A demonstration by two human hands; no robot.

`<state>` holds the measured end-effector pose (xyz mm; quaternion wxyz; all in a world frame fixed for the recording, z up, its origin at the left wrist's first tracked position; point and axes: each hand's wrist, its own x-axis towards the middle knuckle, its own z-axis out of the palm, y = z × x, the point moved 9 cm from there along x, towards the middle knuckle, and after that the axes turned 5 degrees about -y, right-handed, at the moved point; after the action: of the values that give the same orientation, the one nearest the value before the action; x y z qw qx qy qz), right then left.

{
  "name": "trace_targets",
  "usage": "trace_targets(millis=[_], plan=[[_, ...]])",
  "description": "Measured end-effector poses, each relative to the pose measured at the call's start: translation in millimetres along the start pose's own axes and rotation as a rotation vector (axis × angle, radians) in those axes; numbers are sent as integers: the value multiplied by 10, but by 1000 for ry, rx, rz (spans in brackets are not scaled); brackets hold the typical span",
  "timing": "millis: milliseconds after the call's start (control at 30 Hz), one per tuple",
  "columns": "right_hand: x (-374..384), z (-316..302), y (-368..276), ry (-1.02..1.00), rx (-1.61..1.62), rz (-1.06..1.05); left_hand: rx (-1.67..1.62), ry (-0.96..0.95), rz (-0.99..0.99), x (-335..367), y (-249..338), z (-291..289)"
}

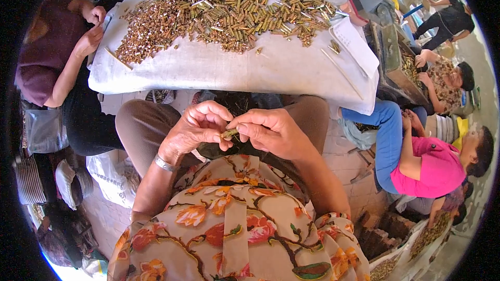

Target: Inspecting and sorting a large pile of small metal casings into smaller groups.

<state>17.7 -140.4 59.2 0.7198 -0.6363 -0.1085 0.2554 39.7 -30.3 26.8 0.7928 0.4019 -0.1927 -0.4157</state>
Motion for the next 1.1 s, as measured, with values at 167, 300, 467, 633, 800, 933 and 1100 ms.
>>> trace_targets(millis=[167,300,467,633,800,933,1100], plan=[[59,3,-3,-70,-113,54,-160,-79,-32,31,-181,-69],[115,-23,87,14,97,126,-238,-63,1,88,-199,-115],[159,-59,118,120,78,71,-336,-54,77,128,-236,-239],[195,-61,214,91,182,139,-443,-104,102,150,-297,-254],[188,-107,287,159,284,124,-462,62,89,132,-307,-298],[240,-178,360,155,364,104,-396,146,101,135,-245,-434],[361,-609,591,367,719,126,536,555,5,221,155,-840]])
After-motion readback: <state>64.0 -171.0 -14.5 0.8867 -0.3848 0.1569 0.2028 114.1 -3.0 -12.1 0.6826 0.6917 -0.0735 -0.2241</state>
